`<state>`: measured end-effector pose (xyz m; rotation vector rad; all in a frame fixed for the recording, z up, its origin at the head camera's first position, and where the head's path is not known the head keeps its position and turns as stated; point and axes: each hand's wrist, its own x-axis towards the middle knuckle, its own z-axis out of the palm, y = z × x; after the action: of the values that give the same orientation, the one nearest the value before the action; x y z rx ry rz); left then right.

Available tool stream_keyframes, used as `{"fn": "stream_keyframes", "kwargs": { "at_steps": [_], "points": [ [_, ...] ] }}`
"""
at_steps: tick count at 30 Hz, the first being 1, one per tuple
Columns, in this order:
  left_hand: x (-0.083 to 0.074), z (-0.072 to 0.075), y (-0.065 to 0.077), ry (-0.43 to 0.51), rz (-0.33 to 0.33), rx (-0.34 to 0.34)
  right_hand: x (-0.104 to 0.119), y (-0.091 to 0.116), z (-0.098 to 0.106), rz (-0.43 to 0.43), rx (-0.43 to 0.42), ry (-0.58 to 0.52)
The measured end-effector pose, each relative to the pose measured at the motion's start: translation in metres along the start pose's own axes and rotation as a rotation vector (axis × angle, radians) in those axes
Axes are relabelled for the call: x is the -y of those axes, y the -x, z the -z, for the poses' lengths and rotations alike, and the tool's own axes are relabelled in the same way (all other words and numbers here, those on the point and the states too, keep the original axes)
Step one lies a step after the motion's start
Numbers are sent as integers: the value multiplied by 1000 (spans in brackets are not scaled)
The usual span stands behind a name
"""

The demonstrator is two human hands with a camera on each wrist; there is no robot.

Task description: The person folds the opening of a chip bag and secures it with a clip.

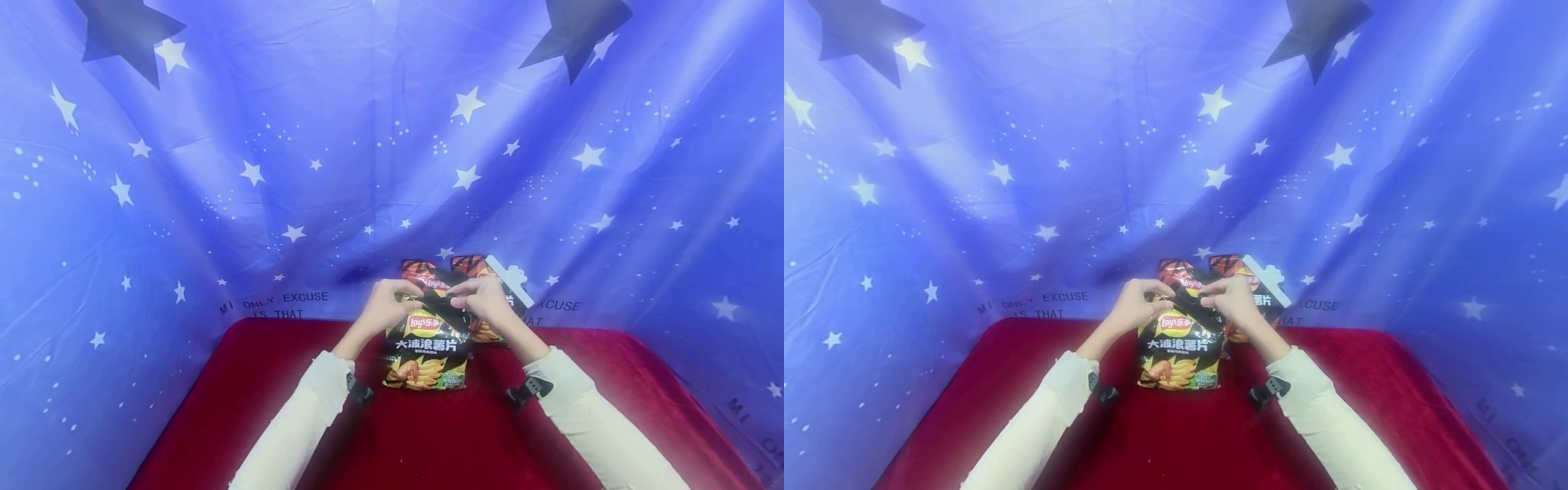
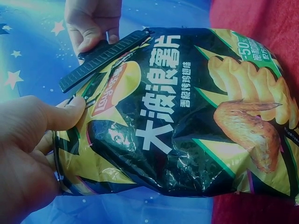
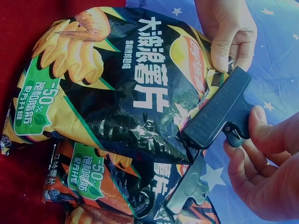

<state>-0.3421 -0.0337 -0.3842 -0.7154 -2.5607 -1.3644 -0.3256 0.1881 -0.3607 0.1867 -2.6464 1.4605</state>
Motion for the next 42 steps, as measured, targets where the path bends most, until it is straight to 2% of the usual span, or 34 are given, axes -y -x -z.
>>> {"fn": "stream_keyframes", "kwargs": {
  "at_steps": [16,26,42],
  "points": [
    [-1,0,0,48,36,-6,-3,3,-4,8,47,13],
    [-3,0,0,46,17,-11,-1,4,-4,-21,47,-1],
    [-3,1,0,23,-1,19,-4,4,-2,-23,67,-18]
  ]
}}
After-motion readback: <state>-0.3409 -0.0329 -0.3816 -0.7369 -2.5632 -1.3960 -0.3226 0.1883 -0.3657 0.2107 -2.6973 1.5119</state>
